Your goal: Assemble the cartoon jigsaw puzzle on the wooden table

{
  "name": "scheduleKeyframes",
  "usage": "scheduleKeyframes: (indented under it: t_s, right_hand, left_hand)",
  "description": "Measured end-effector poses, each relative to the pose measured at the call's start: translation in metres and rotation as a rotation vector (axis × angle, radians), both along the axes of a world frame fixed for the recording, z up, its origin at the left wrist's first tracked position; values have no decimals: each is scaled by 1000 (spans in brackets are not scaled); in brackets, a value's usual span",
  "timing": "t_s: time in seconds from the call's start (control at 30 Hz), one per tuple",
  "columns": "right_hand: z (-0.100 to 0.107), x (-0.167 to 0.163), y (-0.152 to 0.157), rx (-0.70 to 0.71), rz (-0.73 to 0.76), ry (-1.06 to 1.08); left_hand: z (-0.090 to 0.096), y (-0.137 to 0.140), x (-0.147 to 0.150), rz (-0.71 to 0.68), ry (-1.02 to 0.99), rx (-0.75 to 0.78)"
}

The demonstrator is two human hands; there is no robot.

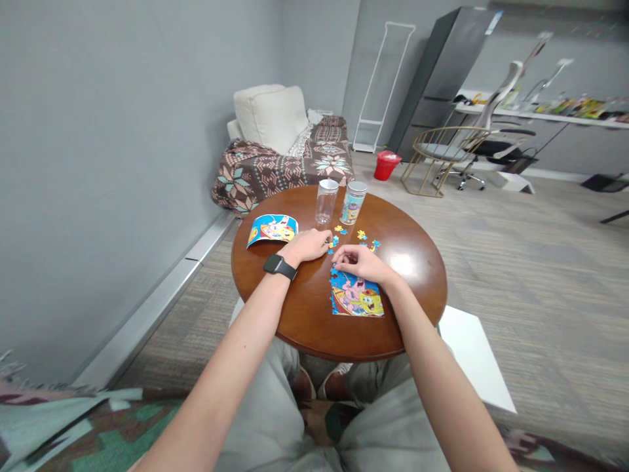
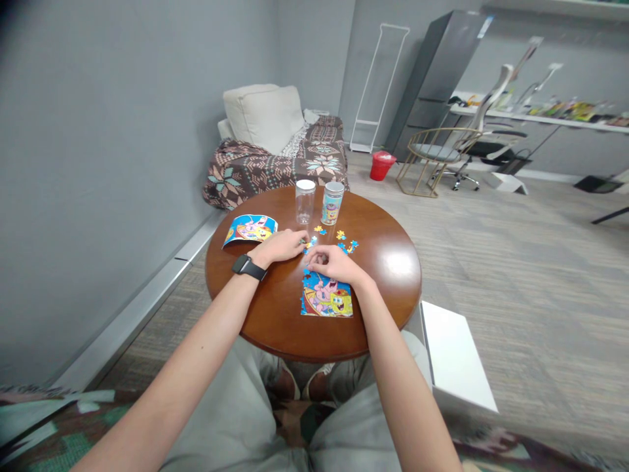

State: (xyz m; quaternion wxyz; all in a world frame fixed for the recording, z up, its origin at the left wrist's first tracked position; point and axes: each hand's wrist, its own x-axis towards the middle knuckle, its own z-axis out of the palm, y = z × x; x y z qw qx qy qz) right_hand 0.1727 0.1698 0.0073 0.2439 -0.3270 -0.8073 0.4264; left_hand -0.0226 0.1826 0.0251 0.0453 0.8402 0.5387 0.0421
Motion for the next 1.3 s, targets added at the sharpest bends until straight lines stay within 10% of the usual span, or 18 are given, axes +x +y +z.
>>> scheduleKeyframes:
  t_s: [1.07,1.3]
  right_hand:
    - [-3,-2,1,196,32,-24]
    - [-2,11,11,444,-659,-46]
  left_hand:
    - [-4,1,-2,-13,4,22]
    - [-8,5,-3,-14,-32,19]
